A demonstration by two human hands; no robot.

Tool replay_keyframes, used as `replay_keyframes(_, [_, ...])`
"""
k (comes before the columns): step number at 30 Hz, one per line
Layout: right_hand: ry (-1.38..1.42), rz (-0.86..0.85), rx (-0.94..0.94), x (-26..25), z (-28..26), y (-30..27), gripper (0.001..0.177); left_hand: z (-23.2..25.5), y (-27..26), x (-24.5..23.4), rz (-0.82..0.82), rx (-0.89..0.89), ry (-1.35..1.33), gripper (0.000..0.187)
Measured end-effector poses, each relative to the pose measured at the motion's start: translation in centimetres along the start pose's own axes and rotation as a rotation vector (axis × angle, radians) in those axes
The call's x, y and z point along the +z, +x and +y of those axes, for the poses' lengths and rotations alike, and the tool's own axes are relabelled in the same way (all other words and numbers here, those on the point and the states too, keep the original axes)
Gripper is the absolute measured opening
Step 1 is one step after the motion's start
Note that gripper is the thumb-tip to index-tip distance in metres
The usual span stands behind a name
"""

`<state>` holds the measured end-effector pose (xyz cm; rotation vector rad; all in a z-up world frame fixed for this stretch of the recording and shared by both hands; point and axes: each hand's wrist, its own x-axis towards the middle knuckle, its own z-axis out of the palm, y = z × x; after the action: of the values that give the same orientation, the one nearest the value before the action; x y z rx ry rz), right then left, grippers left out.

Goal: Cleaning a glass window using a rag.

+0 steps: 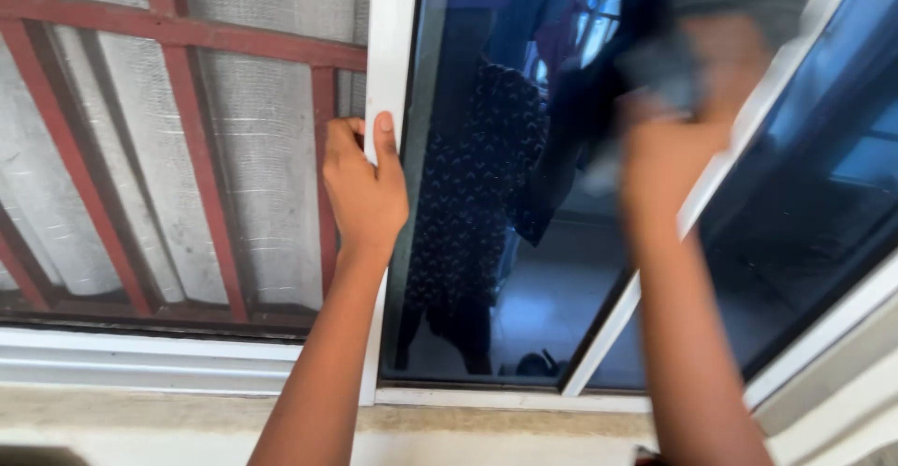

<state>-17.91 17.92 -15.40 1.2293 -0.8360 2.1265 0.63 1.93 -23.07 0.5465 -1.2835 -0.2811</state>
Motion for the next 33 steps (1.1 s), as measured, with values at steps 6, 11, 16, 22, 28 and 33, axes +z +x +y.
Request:
replay_keyframes(6, [-0.419, -0.835, -0.348, 0.8, 5.0, -20.0, 0.055, -1.0, 0.1, 0.4, 0.009, 0.032, -0.039, 0.041])
replay_keyframes(11, [-0.316, -1.429, 0.183, -10.6, 11.1, -36.7, 0.02, -1.1, -0.1, 0.1, -0.048, 0.0, -0.044, 0.041])
replay_keyframes(16, [0.174, -1.541, 0.419, -21.9, 22.8, -34.9, 0.023, -1.2, 0.7, 0.4, -0.043, 0.035, -0.055, 0.042])
replay_keyframes(22, [-0.058, -0.568, 1.129, -15.2, 7.5, -13.3, 0.04, -1.0, -0.4, 0.2, -0.063, -0.015, -0.061, 0.044])
replay_keyframes(28, [0.419, -0.001, 0.461, -8.4, -2.9, -3.2, 0.017, -1.1, -0.2, 0.1, -0.067, -0.014, -0.072, 0.045])
replay_keyframes(33, [-0.18, -0.256, 0.16, -0.1, -4.9, -6.1, 0.035, -0.6, -0.1, 0.3, -0.042, -0.025, -0.069, 0.045])
